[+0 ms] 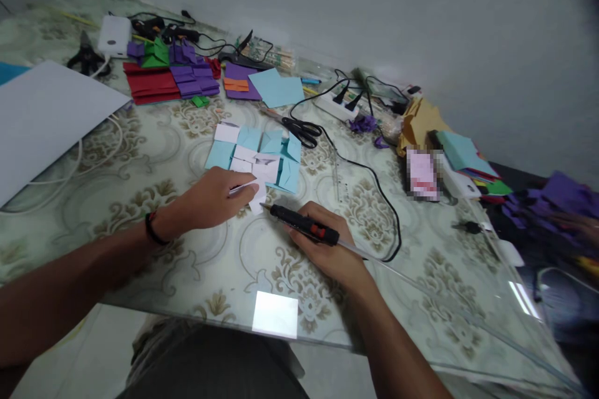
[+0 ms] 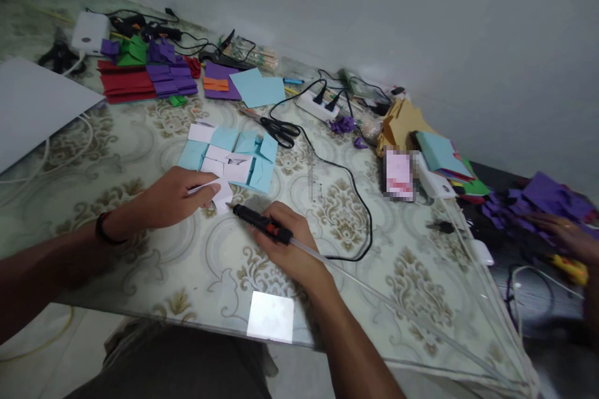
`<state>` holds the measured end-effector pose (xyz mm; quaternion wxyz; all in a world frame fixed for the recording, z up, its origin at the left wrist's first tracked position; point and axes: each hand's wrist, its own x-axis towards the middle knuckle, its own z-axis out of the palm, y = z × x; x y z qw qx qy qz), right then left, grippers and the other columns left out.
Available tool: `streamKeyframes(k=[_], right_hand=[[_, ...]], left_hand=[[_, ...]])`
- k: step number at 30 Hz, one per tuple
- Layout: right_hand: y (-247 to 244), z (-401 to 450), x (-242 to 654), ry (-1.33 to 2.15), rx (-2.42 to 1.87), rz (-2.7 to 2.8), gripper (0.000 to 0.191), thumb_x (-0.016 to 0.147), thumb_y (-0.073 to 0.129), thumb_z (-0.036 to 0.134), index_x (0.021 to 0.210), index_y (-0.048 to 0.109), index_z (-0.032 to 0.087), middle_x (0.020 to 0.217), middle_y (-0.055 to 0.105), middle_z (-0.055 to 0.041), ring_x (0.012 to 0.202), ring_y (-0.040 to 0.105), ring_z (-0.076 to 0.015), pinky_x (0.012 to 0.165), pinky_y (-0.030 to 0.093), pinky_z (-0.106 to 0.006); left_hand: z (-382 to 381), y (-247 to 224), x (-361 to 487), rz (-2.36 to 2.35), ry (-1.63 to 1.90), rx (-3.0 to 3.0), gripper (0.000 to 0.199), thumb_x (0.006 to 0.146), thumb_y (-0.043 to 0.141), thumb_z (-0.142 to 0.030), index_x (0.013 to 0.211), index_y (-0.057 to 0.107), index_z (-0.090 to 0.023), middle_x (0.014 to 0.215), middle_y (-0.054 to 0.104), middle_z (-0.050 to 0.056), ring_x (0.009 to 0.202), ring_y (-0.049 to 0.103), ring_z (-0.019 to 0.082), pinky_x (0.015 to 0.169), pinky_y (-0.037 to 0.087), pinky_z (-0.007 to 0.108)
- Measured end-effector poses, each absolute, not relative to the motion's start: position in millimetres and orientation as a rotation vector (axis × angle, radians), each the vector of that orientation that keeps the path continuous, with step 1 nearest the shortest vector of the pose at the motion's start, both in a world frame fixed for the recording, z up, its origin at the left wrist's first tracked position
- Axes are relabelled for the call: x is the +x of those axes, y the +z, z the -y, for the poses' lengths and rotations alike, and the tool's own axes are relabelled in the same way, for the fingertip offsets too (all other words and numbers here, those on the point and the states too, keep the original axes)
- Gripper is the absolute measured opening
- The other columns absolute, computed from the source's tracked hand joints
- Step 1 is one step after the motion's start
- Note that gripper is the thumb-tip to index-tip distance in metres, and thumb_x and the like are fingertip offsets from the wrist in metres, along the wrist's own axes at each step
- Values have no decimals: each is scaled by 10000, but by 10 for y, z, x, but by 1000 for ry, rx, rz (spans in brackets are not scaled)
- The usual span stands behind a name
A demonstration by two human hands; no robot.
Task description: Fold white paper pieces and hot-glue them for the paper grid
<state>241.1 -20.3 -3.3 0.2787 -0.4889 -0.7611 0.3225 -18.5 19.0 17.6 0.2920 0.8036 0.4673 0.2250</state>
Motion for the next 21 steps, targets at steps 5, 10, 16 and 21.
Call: streamKeyframes(k=[5,10,16,21], right_hand=[[-13,206,2398,867,-1310,2030,195,884,697,246,739,569,221,719,570,14,663,545,-161,607,391,-297],[-5,208,2397,881,-1315,2032,207,885,684,245,729,548,233,722,567,8,666,544,-172,618,402,-309],[-6,215,2407,867,-1347,1988,191,883,688,271,744,563,234,726,572,12,658,537,-165,614,400,-298],[-1,191,2461,812,-1474,1932,206,902,671,347,765,576,226,698,563,25,638,518,-159,608,388,-289]], left_hand=[[-183,118,-185,-1194,566,2176,350,1002,457,-303,672,491,-191,594,622,-22,574,540,131,589,312,285],[-189,84,-192,-1142,520,2062,360,1021,442,-334,690,499,-205,627,691,-11,616,640,157,603,384,266],[-196,136,-200,-1132,479,1899,370,1021,440,-356,708,560,-201,646,708,-2,620,663,160,608,435,249],[-199,175,-197,-1130,464,1871,381,1014,436,-344,697,584,-194,643,702,4,628,660,161,634,443,258]])
